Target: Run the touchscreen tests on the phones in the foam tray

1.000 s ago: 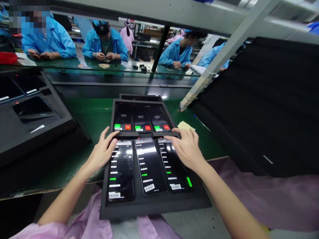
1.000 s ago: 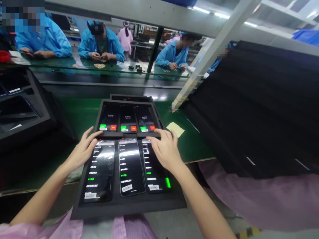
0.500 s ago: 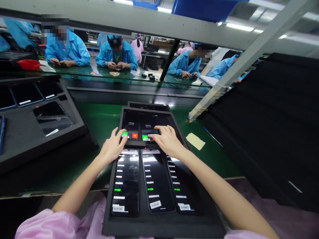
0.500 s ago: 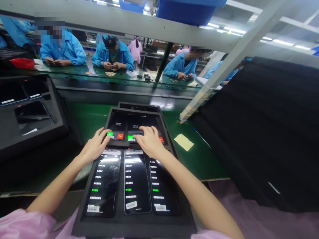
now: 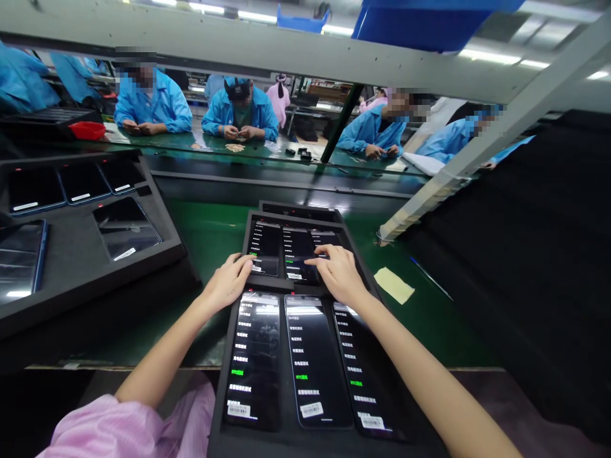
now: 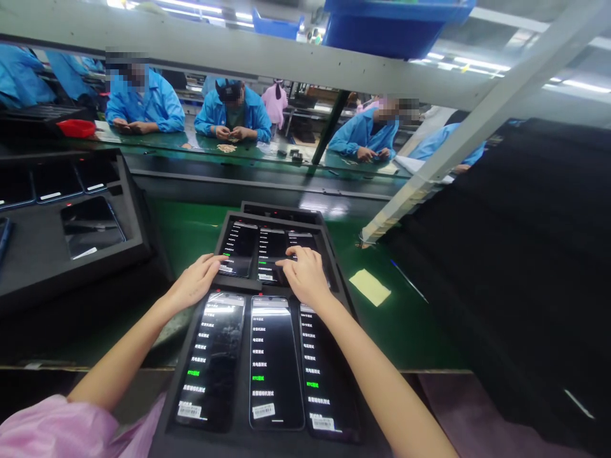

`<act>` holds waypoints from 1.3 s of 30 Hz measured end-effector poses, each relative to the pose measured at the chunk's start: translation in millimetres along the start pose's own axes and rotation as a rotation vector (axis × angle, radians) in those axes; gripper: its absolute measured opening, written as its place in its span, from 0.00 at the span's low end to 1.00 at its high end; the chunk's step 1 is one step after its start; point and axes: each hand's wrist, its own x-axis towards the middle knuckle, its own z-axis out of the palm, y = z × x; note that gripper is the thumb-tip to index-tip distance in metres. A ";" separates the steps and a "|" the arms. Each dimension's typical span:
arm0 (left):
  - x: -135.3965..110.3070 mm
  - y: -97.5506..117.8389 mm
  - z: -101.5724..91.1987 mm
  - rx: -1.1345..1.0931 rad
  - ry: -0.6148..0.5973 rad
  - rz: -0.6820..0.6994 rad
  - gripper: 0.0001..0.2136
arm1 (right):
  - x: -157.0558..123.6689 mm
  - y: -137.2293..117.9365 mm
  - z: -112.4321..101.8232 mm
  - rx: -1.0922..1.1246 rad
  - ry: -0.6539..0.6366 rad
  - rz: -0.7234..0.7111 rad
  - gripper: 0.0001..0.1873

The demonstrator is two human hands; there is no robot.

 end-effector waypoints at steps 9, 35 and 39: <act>-0.6 2.8 -0.9 -0.027 0.015 -0.007 0.23 | 0.1 -4.0 0.3 -0.021 -0.095 -0.027 0.24; -120.7 -17.2 34.6 -1.086 -0.143 -0.325 0.43 | -166.3 -18.8 -47.4 -0.066 0.188 0.172 0.22; -140.4 -3.6 32.9 -1.036 -0.119 -0.378 0.42 | -198.4 -36.5 -42.3 -0.041 0.206 0.213 0.22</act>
